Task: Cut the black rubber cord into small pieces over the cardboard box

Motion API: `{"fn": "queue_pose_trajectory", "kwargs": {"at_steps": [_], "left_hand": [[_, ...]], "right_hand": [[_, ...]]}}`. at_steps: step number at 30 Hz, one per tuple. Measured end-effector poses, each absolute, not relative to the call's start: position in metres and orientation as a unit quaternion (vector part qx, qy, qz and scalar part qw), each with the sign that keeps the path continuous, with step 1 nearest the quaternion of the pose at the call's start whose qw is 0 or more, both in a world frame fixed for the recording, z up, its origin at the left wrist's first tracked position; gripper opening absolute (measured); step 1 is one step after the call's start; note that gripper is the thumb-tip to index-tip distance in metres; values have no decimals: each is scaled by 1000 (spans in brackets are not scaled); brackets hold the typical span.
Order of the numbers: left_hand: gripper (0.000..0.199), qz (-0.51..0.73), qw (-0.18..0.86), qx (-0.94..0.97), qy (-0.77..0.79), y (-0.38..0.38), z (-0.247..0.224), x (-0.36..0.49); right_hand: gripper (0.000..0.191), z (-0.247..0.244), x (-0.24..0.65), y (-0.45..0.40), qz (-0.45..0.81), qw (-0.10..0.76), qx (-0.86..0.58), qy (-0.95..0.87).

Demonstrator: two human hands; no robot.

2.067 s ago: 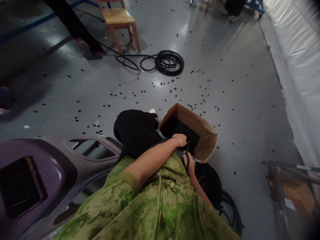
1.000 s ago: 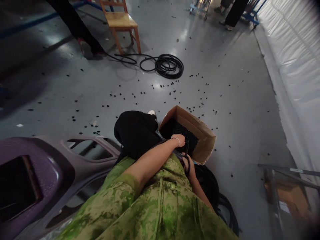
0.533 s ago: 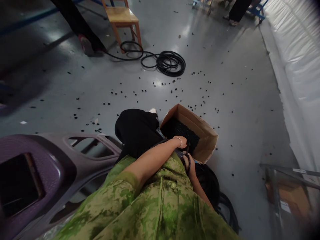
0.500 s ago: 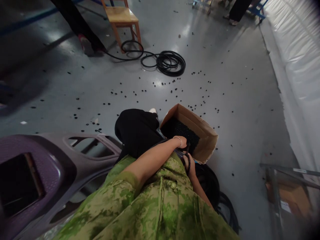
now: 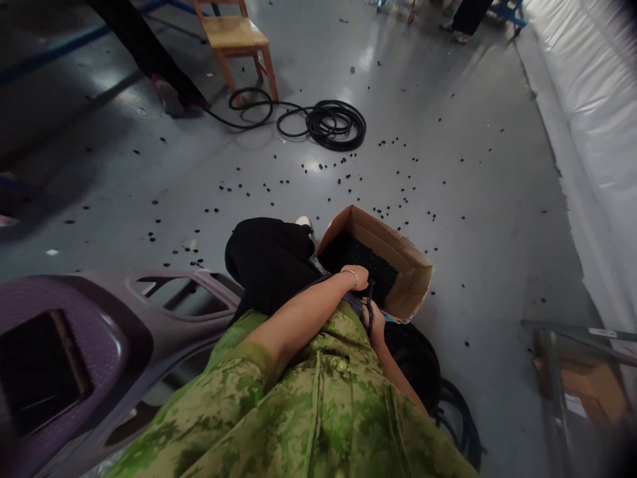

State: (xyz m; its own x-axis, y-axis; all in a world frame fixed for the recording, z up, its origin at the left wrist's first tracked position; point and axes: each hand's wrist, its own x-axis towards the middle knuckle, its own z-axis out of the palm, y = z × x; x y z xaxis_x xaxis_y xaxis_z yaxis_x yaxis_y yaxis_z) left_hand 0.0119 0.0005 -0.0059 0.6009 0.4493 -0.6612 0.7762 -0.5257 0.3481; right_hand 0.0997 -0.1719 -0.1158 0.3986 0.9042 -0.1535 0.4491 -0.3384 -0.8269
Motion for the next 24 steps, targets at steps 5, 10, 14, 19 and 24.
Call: {"fn": "queue_pose_trajectory", "kwargs": {"at_steps": [5, 10, 14, 19, 24], "left_hand": [[41, -257, 325, 826, 383, 1, -4, 11], [41, -256, 343, 816, 388, 4, -8, 11], [40, -225, 367, 808, 402, 7, -11, 11], [31, -237, 427, 773, 405, 13, -14, 13], [25, -240, 445, 755, 418, 17, -29, 18]], "right_hand": [[47, -119, 102, -171, 311, 363, -760, -441], [51, -116, 103, -170, 333, 367, -750, -437], [49, -107, 101, -171, 339, 374, -753, -423], [51, -91, 100, -177, 403, 403, -724, -389], [50, -89, 102, -185, 411, 396, -718, -398]]}}
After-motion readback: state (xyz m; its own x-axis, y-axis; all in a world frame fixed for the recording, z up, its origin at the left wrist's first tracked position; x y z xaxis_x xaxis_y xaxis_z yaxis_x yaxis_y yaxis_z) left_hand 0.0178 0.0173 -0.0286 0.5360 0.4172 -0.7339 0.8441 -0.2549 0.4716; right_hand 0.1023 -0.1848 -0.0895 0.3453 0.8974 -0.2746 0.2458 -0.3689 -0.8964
